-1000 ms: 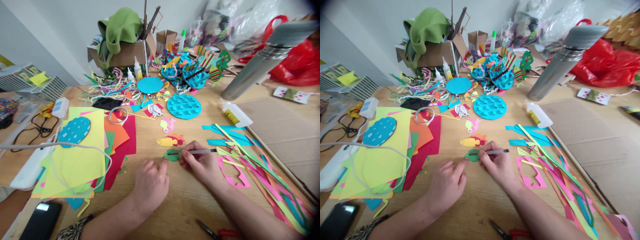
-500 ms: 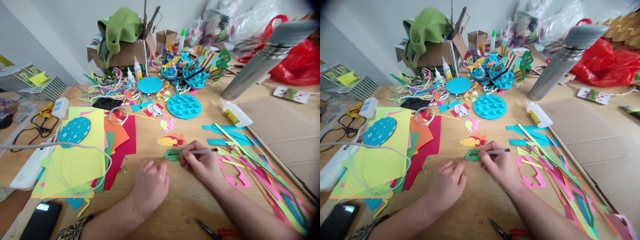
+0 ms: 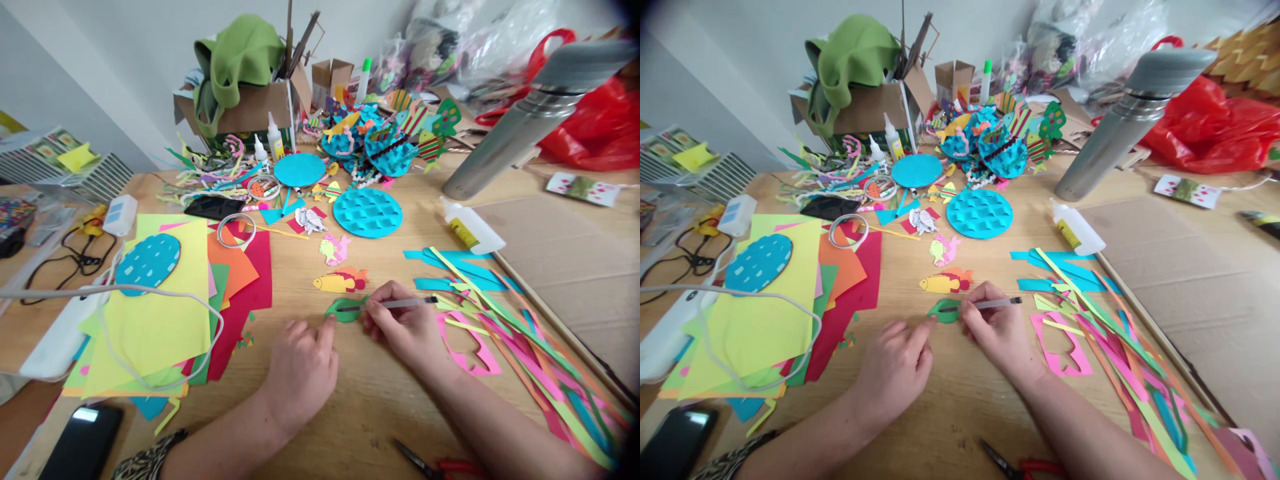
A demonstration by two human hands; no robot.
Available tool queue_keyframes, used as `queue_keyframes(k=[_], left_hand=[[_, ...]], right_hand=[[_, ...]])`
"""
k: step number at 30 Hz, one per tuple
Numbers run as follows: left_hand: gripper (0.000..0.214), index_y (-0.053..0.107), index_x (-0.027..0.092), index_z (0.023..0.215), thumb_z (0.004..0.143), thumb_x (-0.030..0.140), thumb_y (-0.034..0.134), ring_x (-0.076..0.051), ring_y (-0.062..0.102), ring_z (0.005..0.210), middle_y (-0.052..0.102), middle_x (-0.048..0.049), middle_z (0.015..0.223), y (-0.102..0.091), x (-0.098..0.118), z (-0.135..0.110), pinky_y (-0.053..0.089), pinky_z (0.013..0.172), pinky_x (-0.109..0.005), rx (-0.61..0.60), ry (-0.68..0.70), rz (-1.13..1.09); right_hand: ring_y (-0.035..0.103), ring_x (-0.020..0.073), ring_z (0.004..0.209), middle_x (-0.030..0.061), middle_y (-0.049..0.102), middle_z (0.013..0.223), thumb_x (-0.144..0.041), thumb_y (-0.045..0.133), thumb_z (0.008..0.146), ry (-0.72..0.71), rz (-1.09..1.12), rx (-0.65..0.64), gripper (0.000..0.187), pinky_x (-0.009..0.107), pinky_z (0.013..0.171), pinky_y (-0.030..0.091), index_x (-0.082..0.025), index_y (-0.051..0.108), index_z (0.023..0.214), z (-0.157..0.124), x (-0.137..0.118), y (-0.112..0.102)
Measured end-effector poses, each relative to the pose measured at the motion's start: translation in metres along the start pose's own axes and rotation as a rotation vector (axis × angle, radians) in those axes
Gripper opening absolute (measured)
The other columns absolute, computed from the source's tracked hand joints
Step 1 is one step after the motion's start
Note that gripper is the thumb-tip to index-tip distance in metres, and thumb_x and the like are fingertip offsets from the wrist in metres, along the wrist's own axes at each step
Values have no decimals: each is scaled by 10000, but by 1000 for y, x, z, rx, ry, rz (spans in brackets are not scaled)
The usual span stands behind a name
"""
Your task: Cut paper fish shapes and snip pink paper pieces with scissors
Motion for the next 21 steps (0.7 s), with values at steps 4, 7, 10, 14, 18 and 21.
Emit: queue_keyframes(k=[4,7,10,14,18,21], left_hand=[[433,632,111,1172,772,67,472,-233,590,656,628,-33,619,0,0,0,507,643,-388,4,0,-10],[436,632,113,1170,765,63,478,-230,591,649,628,-30,615,-1,0,1,503,638,-380,9,0,-4],[435,635,114,1165,762,64,480,-228,587,639,624,-27,606,-2,0,1,500,629,-376,15,1,0],[432,634,110,1166,767,65,474,-230,585,634,618,-25,597,-2,1,1,504,632,-383,15,7,-5],[425,641,107,1155,769,63,468,-233,586,630,620,-30,598,-3,1,1,506,625,-387,26,7,-2],[424,641,110,1152,769,63,466,-236,589,638,620,-31,601,-3,1,0,508,627,-390,23,7,3]], right_hand=[[526,104,397,-15,582,525,-317,619,839,-2,-15,-3,207,200,382,409,-194,508,714,-1,-1,-1],[522,103,390,-14,582,518,-314,615,835,-2,-24,-3,206,200,378,404,-196,503,709,0,-2,-1],[522,102,391,-15,582,516,-307,613,833,1,-31,-5,201,198,379,401,-196,502,707,0,-2,0],[522,102,391,-18,580,517,-304,614,830,5,-31,-1,197,199,379,401,-197,504,706,1,-1,1],[526,102,389,-20,581,515,-290,611,827,-2,-28,10,190,199,378,405,-197,507,699,0,-2,-1],[529,104,389,-17,582,513,-276,611,817,-8,-43,9,183,200,377,406,-195,510,688,0,-4,-1]])
Point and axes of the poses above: each hand's wrist, its own z-axis towards the middle knuckle, its own y-axis out of the palm, x = y × z, the point moved 9 cm from there along z, towards the middle knuckle
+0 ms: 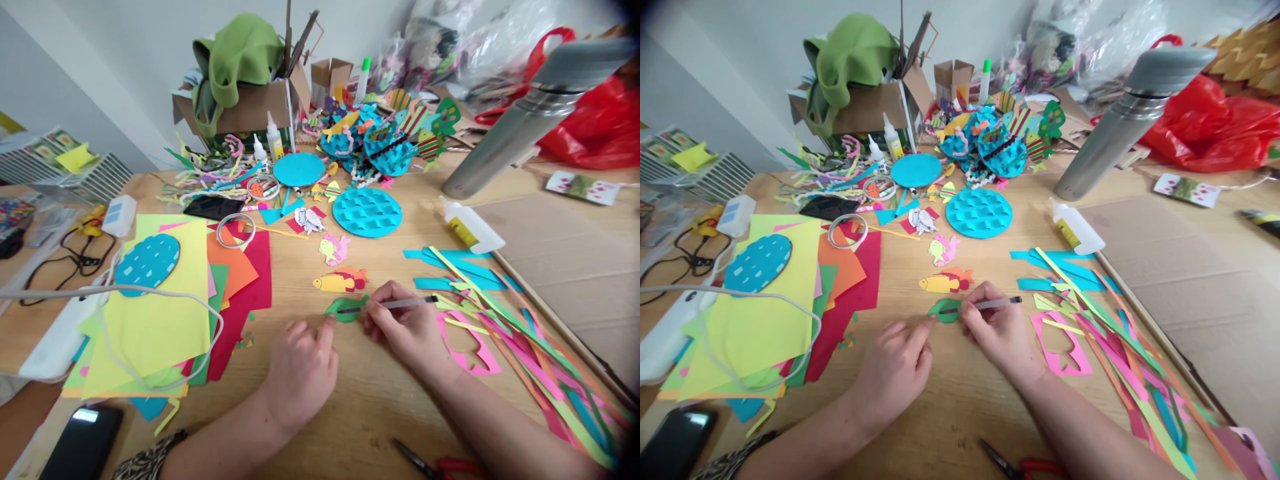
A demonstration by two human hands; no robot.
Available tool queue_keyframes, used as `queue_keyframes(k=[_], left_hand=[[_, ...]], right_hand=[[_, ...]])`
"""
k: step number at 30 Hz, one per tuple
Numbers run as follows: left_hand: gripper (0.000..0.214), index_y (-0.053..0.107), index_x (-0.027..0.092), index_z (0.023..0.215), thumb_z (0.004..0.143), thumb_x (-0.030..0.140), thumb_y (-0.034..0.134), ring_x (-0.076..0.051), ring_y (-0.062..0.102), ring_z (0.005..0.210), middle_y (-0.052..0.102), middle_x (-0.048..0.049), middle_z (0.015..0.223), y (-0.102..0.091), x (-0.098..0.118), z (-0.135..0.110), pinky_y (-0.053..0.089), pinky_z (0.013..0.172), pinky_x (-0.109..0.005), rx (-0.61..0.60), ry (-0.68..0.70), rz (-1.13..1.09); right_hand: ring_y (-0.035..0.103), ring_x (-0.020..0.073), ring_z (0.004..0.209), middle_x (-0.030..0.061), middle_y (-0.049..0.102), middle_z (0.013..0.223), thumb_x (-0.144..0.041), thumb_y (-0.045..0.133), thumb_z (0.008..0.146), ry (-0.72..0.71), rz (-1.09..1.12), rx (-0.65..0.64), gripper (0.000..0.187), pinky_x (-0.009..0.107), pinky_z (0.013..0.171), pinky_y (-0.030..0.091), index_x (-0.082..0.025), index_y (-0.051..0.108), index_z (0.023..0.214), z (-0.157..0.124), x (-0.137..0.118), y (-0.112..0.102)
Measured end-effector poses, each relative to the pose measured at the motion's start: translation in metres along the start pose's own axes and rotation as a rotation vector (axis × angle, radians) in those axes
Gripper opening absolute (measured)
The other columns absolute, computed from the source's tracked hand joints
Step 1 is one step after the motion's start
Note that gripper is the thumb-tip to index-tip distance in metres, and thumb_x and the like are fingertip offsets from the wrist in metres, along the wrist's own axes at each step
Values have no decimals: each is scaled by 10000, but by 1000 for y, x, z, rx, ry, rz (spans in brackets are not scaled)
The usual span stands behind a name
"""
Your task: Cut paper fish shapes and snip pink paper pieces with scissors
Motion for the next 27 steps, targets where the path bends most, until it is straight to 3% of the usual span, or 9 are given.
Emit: queue_keyframes(k=[27], left_hand=[[420,634,114,1156,769,62,479,-227,592,652,626,-30,612,2,-1,1,501,638,-373,-28,-9,-1]], right_hand=[[513,104,394,-21,573,502,-266,610,795,16,-6,-20,176,202,384,391,-204,496,677,0,1,1]])
Point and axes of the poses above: each hand's wrist, its own z-axis towards the middle knuckle, its own y-axis out of the palm, x = y × z, the point moved 9 cm from there along z, towards the middle knuckle
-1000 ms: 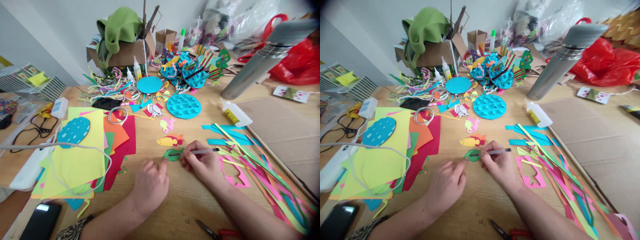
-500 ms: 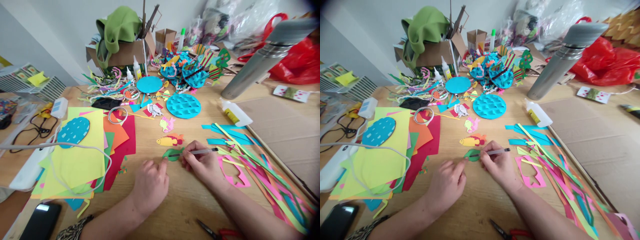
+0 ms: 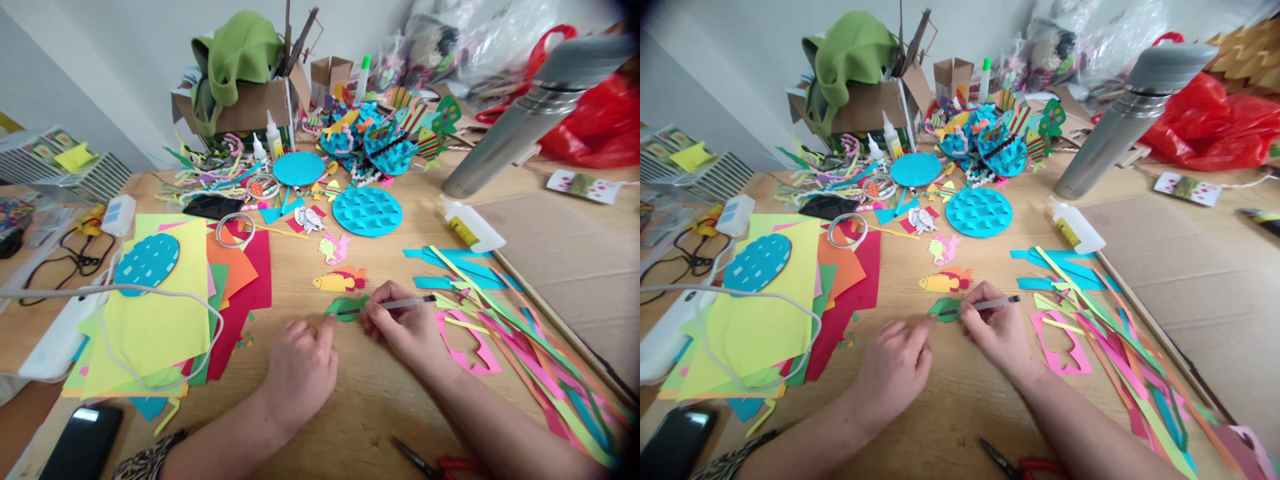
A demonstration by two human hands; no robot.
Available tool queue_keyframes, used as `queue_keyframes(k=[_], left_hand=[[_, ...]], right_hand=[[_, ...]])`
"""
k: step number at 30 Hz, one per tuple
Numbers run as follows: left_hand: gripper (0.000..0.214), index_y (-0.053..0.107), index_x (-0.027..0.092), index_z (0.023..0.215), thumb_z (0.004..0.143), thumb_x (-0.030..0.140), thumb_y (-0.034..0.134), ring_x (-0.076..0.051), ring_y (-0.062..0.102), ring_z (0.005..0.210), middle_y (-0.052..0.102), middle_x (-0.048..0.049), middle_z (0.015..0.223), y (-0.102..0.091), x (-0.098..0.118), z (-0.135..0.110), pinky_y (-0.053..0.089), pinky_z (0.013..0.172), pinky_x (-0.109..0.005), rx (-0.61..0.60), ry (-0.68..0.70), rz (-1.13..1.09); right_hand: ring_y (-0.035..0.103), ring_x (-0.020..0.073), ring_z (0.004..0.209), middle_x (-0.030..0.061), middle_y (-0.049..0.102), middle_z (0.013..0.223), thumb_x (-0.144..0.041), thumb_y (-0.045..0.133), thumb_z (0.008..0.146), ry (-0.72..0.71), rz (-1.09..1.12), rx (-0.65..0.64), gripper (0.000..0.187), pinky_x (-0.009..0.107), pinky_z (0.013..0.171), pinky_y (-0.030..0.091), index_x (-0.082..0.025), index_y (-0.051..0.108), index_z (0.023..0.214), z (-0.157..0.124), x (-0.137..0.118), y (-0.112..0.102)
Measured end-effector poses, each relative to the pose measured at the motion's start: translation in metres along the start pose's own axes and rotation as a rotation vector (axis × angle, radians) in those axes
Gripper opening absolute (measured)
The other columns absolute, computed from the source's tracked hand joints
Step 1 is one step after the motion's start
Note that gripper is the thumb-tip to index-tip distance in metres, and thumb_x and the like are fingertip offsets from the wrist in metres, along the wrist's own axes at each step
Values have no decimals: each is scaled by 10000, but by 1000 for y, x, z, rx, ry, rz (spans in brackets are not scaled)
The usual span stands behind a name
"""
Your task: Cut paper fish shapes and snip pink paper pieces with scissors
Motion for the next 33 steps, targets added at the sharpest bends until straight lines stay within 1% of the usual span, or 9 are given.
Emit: queue_keyframes(k=[5,14,20,25,33], left_hand=[[421,635,111,1154,770,62,468,-231,583,639,618,-28,601,-1,0,-1,498,620,-380,11,5,2],[422,626,118,1162,772,66,473,-226,587,647,623,-28,610,0,0,0,494,635,-372,-8,1,5],[426,623,121,1172,778,65,469,-216,574,644,626,-26,615,-3,-2,0,487,632,-362,32,7,-15],[372,667,139,1074,775,58,461,-216,568,636,619,-26,602,-8,-5,1,475,603,-355,87,-6,-36],[335,674,154,1025,767,61,481,-217,576,642,624,-30,607,-6,-6,1,481,610,-354,65,-17,-28]], right_hand=[[515,105,393,-22,568,498,-273,607,794,-2,-3,6,185,204,380,391,-206,493,666,0,-1,0],[519,108,404,-16,582,510,-289,616,797,-6,-4,-19,190,208,389,397,-207,492,679,0,-1,1],[511,105,405,-20,575,510,-283,616,804,-8,-6,-20,191,207,387,391,-207,491,681,0,1,2],[510,108,414,-20,574,515,-280,614,809,-14,-2,-20,184,209,392,390,-206,498,686,0,2,2],[514,111,416,-20,572,514,-294,624,805,-13,6,-2,198,211,393,393,-207,502,676,-1,4,0]])
Point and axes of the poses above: each hand's wrist, its own z-axis towards the middle knuckle, its own y-axis out of the palm, x = y × z, the point moved 9 cm from there along z, towards the middle knuckle
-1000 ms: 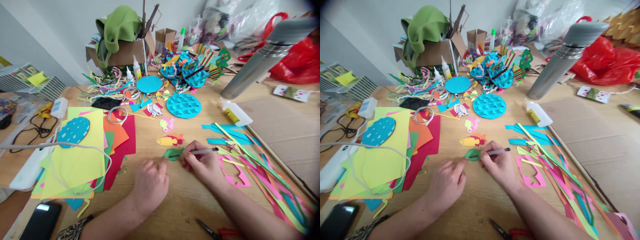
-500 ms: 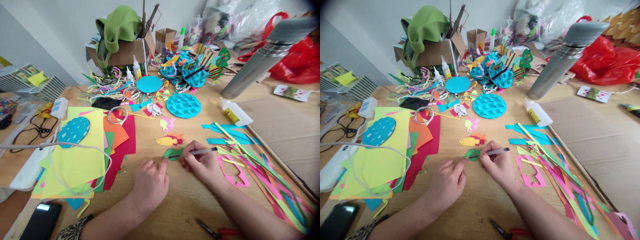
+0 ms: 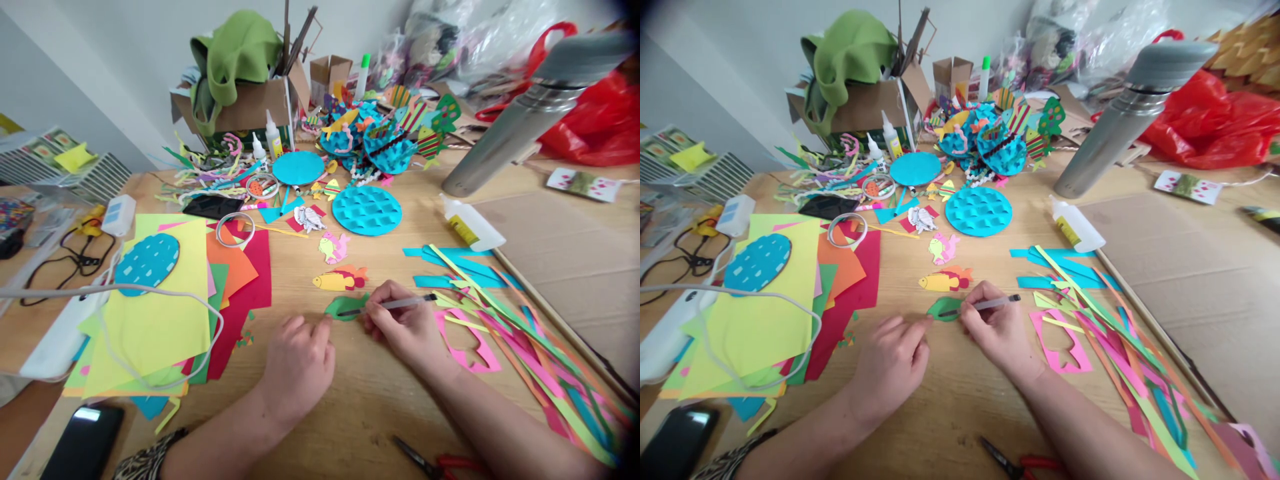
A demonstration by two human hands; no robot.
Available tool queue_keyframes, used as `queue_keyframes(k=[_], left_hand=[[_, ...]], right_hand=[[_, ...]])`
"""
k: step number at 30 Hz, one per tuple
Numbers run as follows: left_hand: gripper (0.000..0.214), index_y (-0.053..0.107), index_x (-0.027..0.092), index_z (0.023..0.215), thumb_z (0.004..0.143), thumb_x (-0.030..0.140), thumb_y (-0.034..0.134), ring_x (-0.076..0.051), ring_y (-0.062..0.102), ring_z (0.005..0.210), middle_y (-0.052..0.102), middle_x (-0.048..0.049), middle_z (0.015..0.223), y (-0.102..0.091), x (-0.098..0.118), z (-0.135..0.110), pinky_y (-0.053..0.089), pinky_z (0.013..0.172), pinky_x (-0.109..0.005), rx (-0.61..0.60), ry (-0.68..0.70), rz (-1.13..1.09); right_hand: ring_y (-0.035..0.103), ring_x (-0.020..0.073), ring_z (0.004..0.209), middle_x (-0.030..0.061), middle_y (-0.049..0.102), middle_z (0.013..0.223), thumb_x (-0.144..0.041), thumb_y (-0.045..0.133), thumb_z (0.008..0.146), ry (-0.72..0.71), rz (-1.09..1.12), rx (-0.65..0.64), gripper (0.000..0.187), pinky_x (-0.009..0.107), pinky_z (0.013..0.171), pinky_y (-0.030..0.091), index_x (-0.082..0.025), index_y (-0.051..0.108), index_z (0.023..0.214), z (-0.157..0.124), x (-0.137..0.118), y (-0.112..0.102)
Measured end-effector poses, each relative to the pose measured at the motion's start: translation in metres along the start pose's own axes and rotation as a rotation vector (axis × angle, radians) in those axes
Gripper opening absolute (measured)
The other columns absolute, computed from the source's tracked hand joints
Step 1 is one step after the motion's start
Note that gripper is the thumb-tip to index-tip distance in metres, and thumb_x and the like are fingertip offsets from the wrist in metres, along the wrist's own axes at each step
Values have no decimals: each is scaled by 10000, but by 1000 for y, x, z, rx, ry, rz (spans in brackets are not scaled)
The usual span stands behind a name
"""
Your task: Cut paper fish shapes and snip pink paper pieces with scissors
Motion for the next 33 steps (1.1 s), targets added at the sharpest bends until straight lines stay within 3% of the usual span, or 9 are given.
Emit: queue_keyframes(k=[22,28,33], left_hand=[[328,676,137,1024,763,57,494,-215,575,633,617,-27,595,0,1,-1,469,607,-343,4,6,8],[357,669,121,1046,758,44,473,-220,559,620,614,-22,592,-1,0,-2,473,602,-361,49,8,-64],[382,642,96,1075,746,16,465,-213,526,668,617,-40,677,-14,-4,1,478,638,-367,141,-1,-122]], right_hand=[[504,113,437,-18,562,530,-251,609,819,-31,11,-27,181,226,406,385,-201,512,675,0,-3,1],[510,112,451,-30,561,546,-271,613,875,-125,172,85,178,221,414,402,-200,543,726,-3,-4,-13],[539,115,482,-22,586,583,-294,620,892,-128,192,88,160,221,436,432,-199,565,776,-3,-3,-14]])
Point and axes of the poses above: each hand's wrist, its own z-axis towards the middle knuckle, its own y-axis out of the palm, x = y × z, the point moved 9 cm from there along z, towards the middle knuckle
